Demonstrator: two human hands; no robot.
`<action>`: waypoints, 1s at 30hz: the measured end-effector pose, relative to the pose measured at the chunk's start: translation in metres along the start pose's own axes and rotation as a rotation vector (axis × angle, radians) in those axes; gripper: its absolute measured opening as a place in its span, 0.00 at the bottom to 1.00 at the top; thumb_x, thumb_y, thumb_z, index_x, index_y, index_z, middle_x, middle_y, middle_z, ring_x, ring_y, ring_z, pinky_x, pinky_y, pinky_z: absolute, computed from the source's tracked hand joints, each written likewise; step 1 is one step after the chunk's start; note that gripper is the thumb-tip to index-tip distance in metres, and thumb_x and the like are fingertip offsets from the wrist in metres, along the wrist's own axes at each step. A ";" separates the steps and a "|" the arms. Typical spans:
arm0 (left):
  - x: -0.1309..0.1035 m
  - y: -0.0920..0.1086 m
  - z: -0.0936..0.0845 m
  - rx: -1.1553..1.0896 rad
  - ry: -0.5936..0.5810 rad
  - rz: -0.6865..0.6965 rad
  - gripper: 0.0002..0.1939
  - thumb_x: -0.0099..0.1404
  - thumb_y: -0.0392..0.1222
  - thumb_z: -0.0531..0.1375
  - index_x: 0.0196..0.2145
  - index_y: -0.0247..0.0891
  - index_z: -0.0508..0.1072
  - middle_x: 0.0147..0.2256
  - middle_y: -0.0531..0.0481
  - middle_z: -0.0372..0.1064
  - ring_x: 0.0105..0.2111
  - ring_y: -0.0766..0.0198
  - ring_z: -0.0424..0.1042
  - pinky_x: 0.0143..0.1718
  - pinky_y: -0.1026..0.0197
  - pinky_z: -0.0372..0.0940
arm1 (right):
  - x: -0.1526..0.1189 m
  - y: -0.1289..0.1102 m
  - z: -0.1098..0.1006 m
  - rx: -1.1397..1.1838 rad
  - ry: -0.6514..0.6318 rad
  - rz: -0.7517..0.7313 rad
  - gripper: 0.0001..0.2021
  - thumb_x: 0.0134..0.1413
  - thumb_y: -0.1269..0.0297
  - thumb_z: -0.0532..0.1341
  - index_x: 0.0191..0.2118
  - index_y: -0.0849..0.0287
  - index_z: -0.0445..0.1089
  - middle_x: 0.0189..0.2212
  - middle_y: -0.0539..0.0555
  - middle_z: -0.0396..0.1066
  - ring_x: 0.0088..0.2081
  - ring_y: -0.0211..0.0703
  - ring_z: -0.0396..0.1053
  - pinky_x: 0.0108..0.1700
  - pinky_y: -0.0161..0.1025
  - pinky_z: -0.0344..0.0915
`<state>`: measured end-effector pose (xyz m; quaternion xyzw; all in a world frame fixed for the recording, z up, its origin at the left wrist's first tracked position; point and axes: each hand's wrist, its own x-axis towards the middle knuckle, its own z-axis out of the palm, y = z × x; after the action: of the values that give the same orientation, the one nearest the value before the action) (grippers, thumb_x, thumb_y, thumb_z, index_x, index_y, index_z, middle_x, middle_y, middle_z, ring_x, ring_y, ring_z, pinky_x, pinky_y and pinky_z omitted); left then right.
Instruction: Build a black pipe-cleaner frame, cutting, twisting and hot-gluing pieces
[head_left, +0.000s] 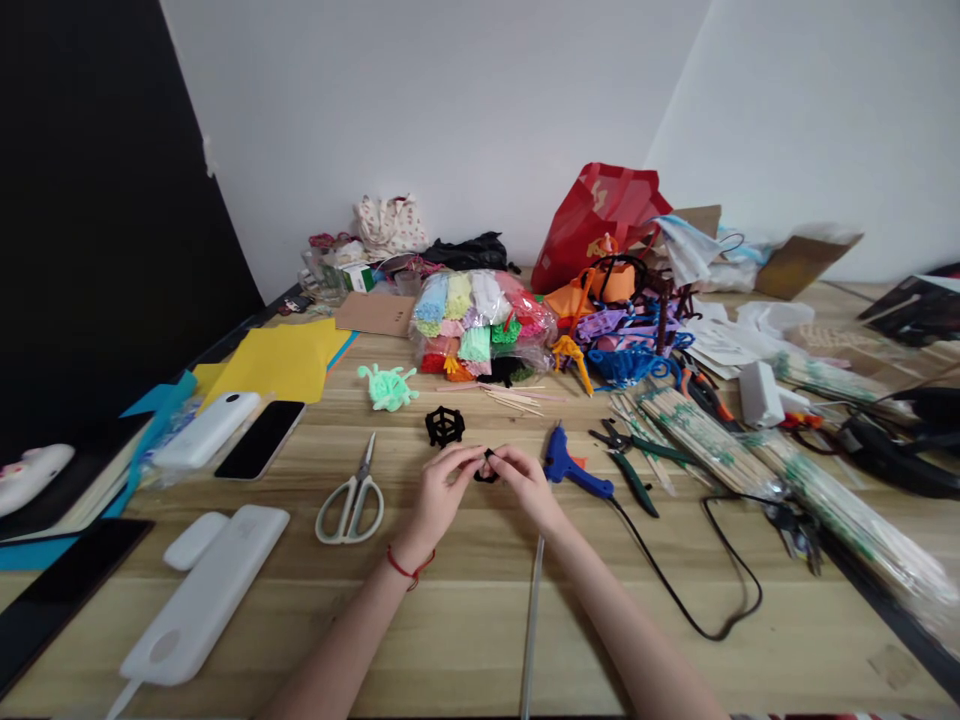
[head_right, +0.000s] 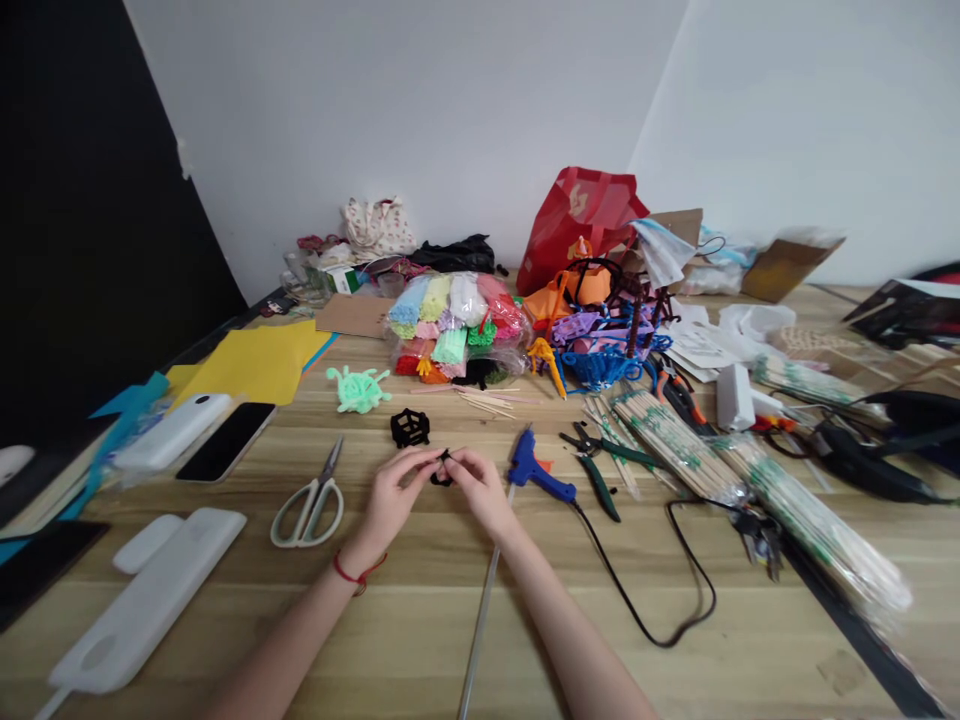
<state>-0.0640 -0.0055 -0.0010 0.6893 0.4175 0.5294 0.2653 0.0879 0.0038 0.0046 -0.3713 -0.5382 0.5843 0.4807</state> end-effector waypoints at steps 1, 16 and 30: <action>0.000 0.001 0.000 0.007 0.001 0.019 0.10 0.63 0.40 0.56 0.40 0.39 0.74 0.38 0.45 0.72 0.38 0.62 0.71 0.41 0.59 0.67 | 0.000 0.000 0.000 0.003 0.000 0.002 0.13 0.48 0.52 0.62 0.26 0.57 0.70 0.25 0.51 0.69 0.30 0.41 0.65 0.36 0.37 0.61; 0.004 0.001 -0.002 -0.047 -0.045 0.008 0.08 0.63 0.41 0.57 0.35 0.37 0.75 0.33 0.47 0.70 0.35 0.63 0.70 0.38 0.61 0.65 | -0.001 0.001 0.001 -0.047 0.001 -0.024 0.13 0.51 0.55 0.59 0.25 0.59 0.66 0.22 0.50 0.67 0.28 0.39 0.64 0.36 0.37 0.61; 0.004 0.014 -0.010 0.165 -0.365 -0.079 0.12 0.69 0.42 0.45 0.30 0.38 0.62 0.32 0.50 0.63 0.35 0.64 0.63 0.39 0.61 0.59 | -0.003 0.002 -0.001 -0.201 -0.136 -0.002 0.09 0.51 0.64 0.57 0.24 0.61 0.66 0.22 0.49 0.66 0.26 0.36 0.62 0.31 0.34 0.59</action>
<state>-0.0693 -0.0101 0.0156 0.7763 0.4309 0.3488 0.2999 0.0887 0.0017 0.0020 -0.3764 -0.6260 0.5508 0.4039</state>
